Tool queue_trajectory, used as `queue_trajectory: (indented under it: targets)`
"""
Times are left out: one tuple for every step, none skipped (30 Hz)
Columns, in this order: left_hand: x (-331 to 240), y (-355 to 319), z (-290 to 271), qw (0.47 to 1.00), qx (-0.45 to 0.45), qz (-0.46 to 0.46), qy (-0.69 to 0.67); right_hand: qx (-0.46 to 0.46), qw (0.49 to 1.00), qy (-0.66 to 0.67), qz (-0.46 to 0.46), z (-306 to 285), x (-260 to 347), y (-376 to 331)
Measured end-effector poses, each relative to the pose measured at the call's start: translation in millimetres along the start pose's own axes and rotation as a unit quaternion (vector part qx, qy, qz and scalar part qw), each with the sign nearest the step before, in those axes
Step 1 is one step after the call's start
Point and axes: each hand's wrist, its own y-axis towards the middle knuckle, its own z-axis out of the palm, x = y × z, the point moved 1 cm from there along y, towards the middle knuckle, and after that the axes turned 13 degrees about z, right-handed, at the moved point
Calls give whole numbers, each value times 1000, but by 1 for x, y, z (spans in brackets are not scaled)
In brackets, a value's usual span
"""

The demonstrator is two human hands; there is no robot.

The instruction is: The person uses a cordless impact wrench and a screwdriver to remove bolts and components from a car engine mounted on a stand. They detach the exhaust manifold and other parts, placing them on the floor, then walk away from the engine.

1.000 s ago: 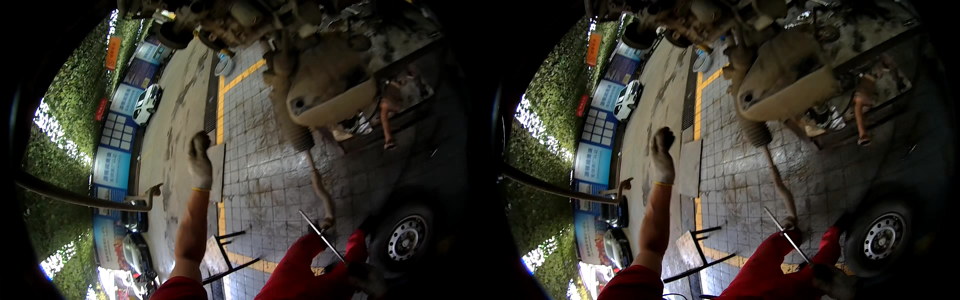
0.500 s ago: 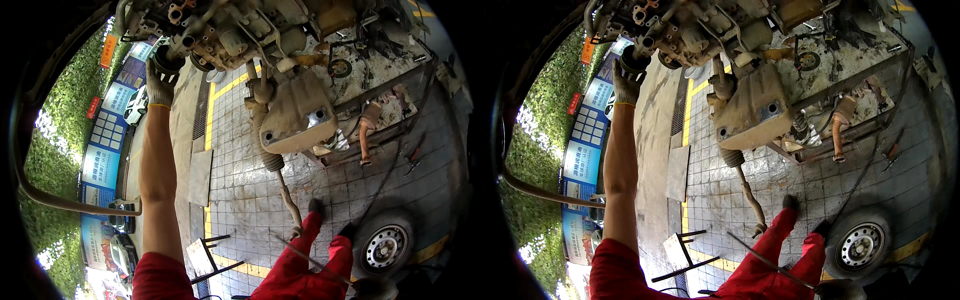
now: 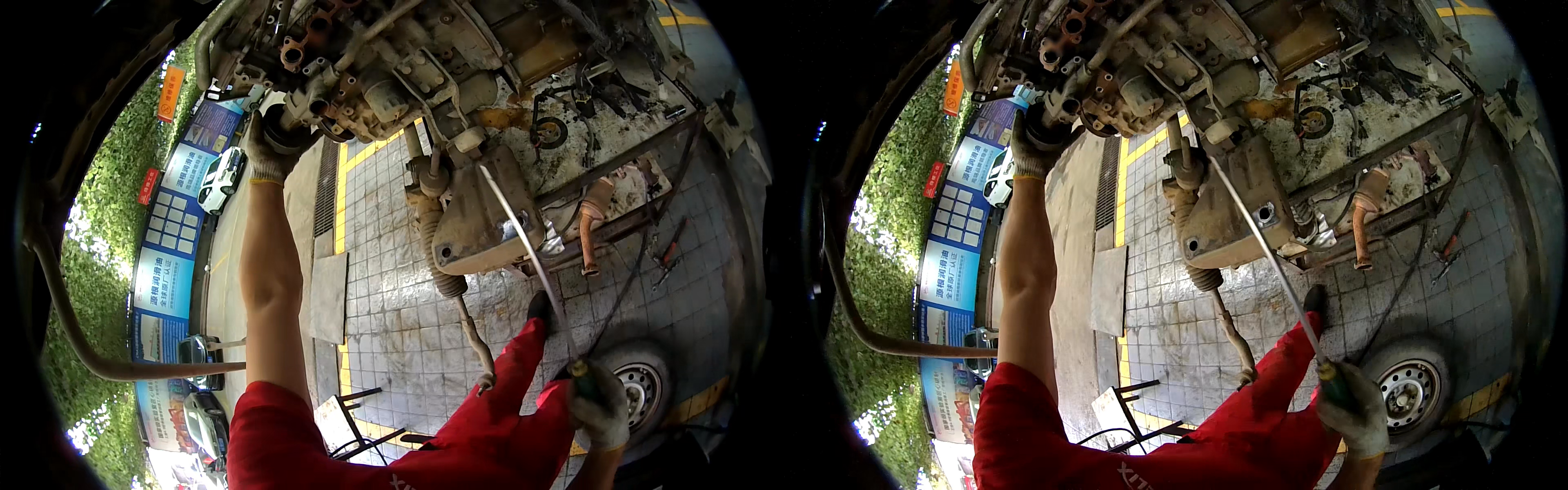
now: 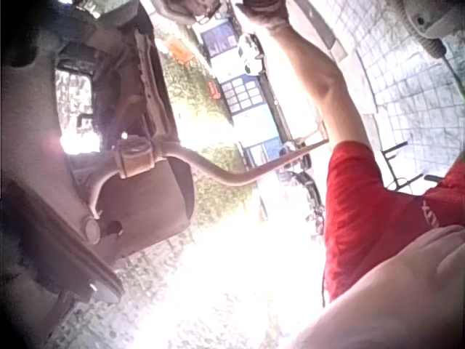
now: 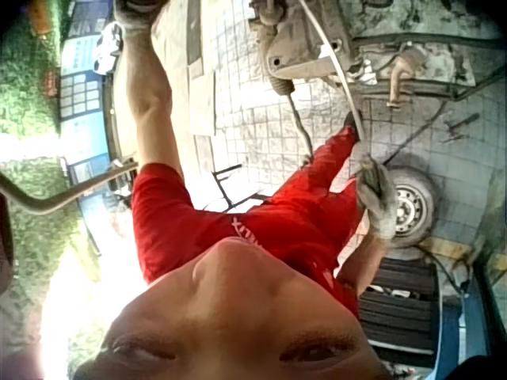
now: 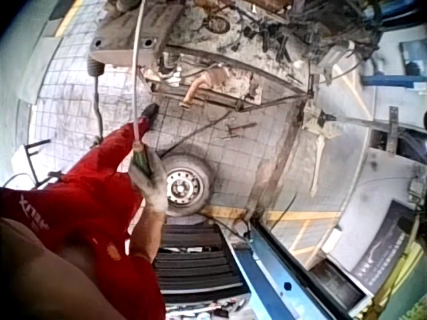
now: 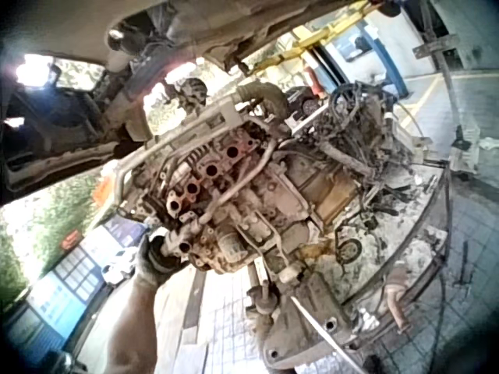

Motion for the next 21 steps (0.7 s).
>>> queue_trajectory:
  targets:
    - [-5, 0, -8, 1000, -6, 2, -4, 1, 999, -33, 7, 1, -1, 7]
    - [-5, 1, -13, 1000, -10, 4, -11, -19, 995, -93, -14, 22, 17, 12]
    - [-3, 4, -6, 999, -34, 9, -20, -7, 994, -105, -30, 31, 27, 20]
    - [0, 4, 3, 999, -44, 15, -12, 6, 992, -119, -45, 37, 32, 29]
    - [3, 5, 12, 998, -54, 19, -4, 17, 989, -132, -58, 44, 36, 36]
    - [4, 7, 17, 998, -65, 25, 5, 32, 987, -142, -63, 50, 42, 40]
    - [4, 2, 18, 998, -61, 22, -5, 46, 985, -151, -67, 56, 47, 43]
    - [3, 3, 18, 999, -36, 24, -26, 57, 983, -160, -73, 60, 52, 45]
    - [2, 2, 17, 998, -38, 31, -35, 72, 985, -154, -11, 60, 57, 43]
    - [2, 1, 17, 998, -40, 37, -44, 65, 981, -176, -42, 63, 61, 46]
    - [1, 4, 13, 997, -49, 41, -34, 58, 976, -198, -72, 67, 61, 49]
    - [2, 7, 9, 997, -57, 33, -31, 52, 969, -220, -101, 71, 61, 53]
    - [2, 7, 10, 997, -69, 32, -14, 46, 960, -244, -129, 75, 63, 58]
    - [1, 7, 11, 996, -81, 31, 3, 21, 945, -265, -192, 78, 60, 67]
    - [0, 7, 10, 997, -71, 28, -6, -5, 924, -284, -257, 79, 58, 79]
    - [-2, 10, 4, 998, -61, 26, -17, -31, 897, -302, -321, 82, 61, 87]
    - [-4, 11, -3, 998, -52, 20, -25, -52, 875, -317, -362, 90, 74, 94]
    - [-5, 10, -9, 999, -27, 6, -40, -77, 849, -335, -401, 98, 90, 103]
    - [3, 8, -4, 998, -51, 13, -30, -101, 844, -350, -395, 104, 103, 112]
    - [6, 8, 5, 997, -74, 22, -19, -123, 837, -363, -390, 109, 115, 120]
    - [5, 7, 11, 994, -109, 23, 8, -147, 821, -371, -407, 116, 125, 131]
